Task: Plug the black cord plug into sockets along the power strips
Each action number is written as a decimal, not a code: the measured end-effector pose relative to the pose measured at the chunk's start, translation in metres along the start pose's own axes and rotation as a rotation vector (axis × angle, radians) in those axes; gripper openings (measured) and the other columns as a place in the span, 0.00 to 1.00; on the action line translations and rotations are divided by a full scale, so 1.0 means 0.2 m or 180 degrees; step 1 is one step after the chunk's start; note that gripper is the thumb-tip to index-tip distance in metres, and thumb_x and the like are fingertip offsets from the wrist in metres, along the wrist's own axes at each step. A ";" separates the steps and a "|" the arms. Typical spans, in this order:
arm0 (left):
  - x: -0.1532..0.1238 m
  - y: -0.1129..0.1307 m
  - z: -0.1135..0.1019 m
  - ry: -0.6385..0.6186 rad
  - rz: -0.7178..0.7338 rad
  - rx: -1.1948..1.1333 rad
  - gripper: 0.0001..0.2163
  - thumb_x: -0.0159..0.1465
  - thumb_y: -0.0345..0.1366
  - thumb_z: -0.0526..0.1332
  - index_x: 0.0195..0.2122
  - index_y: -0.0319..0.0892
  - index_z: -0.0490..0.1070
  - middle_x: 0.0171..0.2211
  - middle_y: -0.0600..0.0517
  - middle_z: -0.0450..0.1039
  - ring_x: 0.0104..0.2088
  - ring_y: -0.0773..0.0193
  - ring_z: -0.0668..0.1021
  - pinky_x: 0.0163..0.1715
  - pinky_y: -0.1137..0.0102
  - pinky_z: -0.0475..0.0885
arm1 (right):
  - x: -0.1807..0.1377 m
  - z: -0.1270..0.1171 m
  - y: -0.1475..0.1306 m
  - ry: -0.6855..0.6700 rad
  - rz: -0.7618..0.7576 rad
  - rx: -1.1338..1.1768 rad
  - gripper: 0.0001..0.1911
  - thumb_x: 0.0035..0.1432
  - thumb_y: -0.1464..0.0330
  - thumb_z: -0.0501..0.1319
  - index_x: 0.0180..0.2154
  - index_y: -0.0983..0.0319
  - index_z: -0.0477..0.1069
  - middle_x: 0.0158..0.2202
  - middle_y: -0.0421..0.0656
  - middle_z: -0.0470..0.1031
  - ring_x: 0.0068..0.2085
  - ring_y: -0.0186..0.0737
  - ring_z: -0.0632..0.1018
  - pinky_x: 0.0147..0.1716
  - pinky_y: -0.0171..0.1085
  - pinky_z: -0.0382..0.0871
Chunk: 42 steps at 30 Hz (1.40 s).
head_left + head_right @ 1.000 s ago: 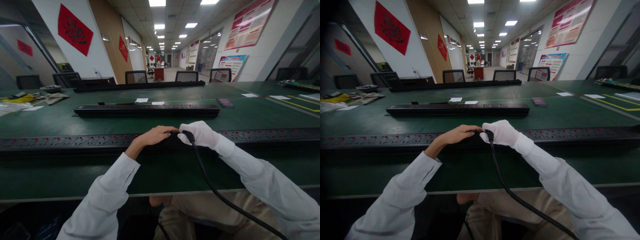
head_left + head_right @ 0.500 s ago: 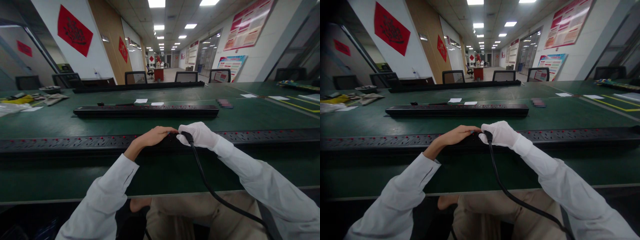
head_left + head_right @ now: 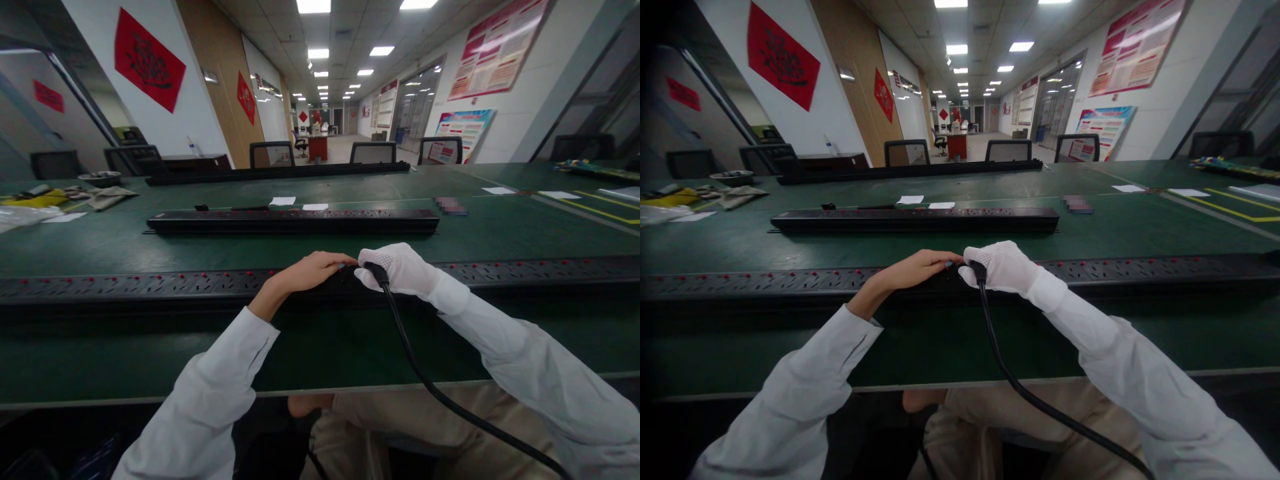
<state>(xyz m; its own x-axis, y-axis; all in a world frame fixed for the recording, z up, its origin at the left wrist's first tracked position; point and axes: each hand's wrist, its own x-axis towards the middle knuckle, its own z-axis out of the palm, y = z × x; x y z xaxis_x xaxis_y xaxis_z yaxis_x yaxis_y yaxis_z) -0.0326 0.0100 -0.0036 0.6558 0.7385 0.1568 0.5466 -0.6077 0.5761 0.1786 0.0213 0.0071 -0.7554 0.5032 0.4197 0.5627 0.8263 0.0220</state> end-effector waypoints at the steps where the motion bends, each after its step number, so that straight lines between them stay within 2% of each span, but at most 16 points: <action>1: 0.00 0.00 0.00 -0.0004 -0.0011 0.0000 0.17 0.61 0.28 0.46 0.50 0.43 0.63 0.50 0.55 0.66 0.51 0.68 0.67 0.54 0.70 0.57 | 0.00 0.00 0.00 -0.0003 0.0001 -0.0013 0.14 0.54 0.60 0.49 0.27 0.61 0.66 0.19 0.38 0.67 0.21 0.28 0.66 0.23 0.29 0.52; 16: -0.01 0.00 -0.01 -0.0054 0.0004 -0.0193 0.18 0.60 0.27 0.46 0.50 0.43 0.63 0.50 0.55 0.66 0.52 0.68 0.66 0.54 0.71 0.56 | 0.00 0.00 0.00 -0.0039 0.0036 -0.0071 0.14 0.54 0.59 0.49 0.28 0.61 0.67 0.19 0.38 0.67 0.22 0.28 0.67 0.23 0.29 0.52; 29: -0.01 0.01 0.00 -0.0059 -0.0094 -0.0081 0.17 0.61 0.30 0.46 0.50 0.44 0.63 0.51 0.55 0.65 0.52 0.67 0.66 0.54 0.70 0.56 | -0.01 0.01 0.01 0.0041 -0.0008 -0.0023 0.14 0.54 0.59 0.49 0.28 0.61 0.67 0.19 0.38 0.67 0.22 0.28 0.66 0.23 0.29 0.52; 42: 0.00 0.00 0.00 -0.0015 0.0007 0.0062 0.17 0.61 0.27 0.45 0.50 0.42 0.63 0.50 0.54 0.66 0.52 0.68 0.66 0.54 0.70 0.57 | 0.00 0.00 0.00 0.0006 -0.0011 -0.0020 0.14 0.54 0.59 0.49 0.28 0.61 0.66 0.19 0.38 0.68 0.22 0.28 0.66 0.23 0.29 0.52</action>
<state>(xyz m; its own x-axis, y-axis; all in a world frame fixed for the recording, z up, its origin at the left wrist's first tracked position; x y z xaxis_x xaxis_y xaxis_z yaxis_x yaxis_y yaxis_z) -0.0327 0.0095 -0.0036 0.6594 0.7358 0.1544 0.5551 -0.6150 0.5600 0.1791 0.0208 0.0068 -0.7567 0.4999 0.4213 0.5623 0.8264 0.0292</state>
